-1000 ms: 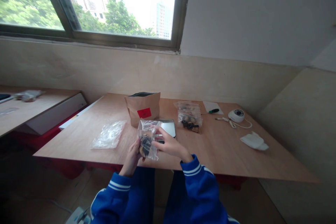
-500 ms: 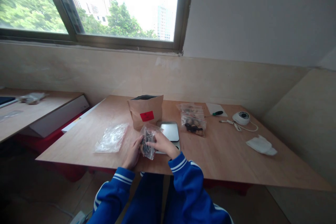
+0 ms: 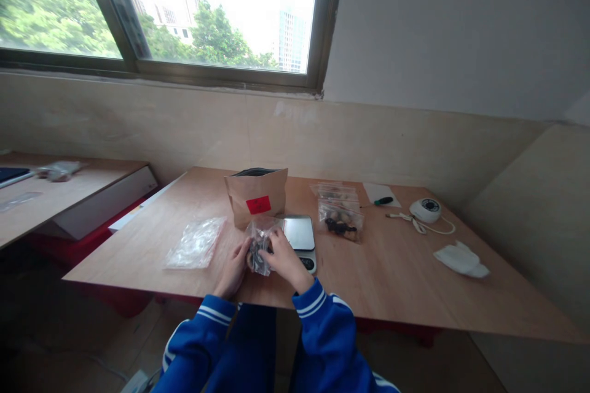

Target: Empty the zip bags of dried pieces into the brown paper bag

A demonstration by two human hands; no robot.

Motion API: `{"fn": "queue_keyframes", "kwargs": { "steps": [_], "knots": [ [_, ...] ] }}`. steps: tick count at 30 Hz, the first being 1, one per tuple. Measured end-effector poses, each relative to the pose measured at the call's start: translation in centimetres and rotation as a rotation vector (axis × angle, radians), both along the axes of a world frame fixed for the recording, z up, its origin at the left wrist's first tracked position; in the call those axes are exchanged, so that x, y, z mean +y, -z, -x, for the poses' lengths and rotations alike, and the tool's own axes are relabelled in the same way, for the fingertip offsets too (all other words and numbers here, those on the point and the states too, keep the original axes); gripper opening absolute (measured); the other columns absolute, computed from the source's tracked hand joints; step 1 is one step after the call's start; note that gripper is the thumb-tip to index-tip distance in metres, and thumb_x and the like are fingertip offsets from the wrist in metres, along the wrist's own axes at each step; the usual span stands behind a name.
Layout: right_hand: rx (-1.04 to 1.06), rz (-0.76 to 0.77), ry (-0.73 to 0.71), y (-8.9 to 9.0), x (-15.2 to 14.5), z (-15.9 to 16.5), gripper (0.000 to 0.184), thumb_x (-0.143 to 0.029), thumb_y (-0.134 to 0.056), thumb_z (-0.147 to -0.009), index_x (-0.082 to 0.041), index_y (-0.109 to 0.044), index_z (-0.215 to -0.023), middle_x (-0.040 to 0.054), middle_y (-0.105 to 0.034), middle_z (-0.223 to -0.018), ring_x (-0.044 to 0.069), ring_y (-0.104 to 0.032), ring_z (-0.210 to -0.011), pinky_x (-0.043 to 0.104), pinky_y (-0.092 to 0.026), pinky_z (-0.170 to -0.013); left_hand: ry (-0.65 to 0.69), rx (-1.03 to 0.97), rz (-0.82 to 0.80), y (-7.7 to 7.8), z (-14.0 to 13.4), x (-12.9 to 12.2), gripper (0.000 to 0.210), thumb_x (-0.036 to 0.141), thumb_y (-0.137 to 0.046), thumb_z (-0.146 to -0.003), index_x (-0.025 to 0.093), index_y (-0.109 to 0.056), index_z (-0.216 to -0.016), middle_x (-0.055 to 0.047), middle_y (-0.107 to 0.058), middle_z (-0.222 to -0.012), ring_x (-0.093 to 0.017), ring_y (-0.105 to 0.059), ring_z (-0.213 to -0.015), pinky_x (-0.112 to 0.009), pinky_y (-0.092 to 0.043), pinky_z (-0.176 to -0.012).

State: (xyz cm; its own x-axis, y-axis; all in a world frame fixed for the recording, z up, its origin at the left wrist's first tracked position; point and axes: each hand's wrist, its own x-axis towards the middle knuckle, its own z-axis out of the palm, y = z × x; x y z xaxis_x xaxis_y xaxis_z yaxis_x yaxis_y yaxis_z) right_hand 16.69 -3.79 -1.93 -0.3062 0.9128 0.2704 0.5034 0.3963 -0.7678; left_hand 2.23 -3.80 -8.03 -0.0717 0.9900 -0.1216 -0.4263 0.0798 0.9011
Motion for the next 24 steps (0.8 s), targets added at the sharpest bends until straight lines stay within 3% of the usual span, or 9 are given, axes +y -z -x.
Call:
{"fn": "queue_keyframes", "kwargs": {
  "steps": [9, 17, 21, 24],
  "knots": [
    [0.103, 0.006, -0.072, -0.4, 0.4, 0.6, 0.03, -0.014, -0.06, -0.077, -0.019, -0.063, -0.107, 0.0092, -0.066, -0.11, 0.025, -0.061, -0.103, 0.042, -0.045, -0.094, 0.005, -0.008, -0.004, -0.1, 0.2, -0.1, 0.049, 0.051, -0.071, -0.069, 0.011, -0.068, -0.095, -0.007, -0.071, -0.081, -0.019, -0.065, -0.074, -0.026, -0.049, -0.065],
    [0.369, 0.078, 0.053, 0.4, -0.4, 0.5, 0.023, -0.029, -0.063, -0.08, -0.018, -0.067, -0.099, 0.0067, -0.071, -0.102, 0.022, -0.067, -0.093, 0.035, -0.052, -0.085, -0.005, -0.022, 0.01, -0.1, 0.1, -0.3, 0.044, 0.052, -0.069, -0.07, 0.011, -0.065, -0.087, 0.001, -0.063, -0.063, -0.009, -0.054, -0.051, -0.02, -0.04, -0.045],
    [0.477, 0.068, 0.204, 1.1, -0.4, 0.4, 0.024, -0.03, -0.066, -0.076, -0.016, -0.069, -0.095, 0.0085, -0.071, -0.099, 0.022, -0.067, -0.091, 0.034, -0.054, -0.081, 0.013, -0.063, -0.003, -0.3, 0.0, -0.5, 0.044, 0.05, -0.068, -0.072, 0.011, -0.065, -0.092, 0.001, -0.063, -0.066, -0.008, -0.054, -0.05, -0.018, -0.04, -0.043],
    [0.506, 0.056, 0.227, 1.0, -0.3, 0.2, 0.025, -0.031, -0.065, -0.076, -0.016, -0.069, -0.096, 0.0085, -0.072, -0.099, 0.022, -0.067, -0.091, 0.035, -0.055, -0.081, 0.055, -0.073, -0.003, -0.5, 0.1, -0.6, 0.045, 0.05, -0.065, -0.075, 0.011, -0.064, -0.098, 0.002, -0.062, -0.063, -0.009, -0.052, -0.047, -0.018, -0.038, -0.039]
  ]
}}
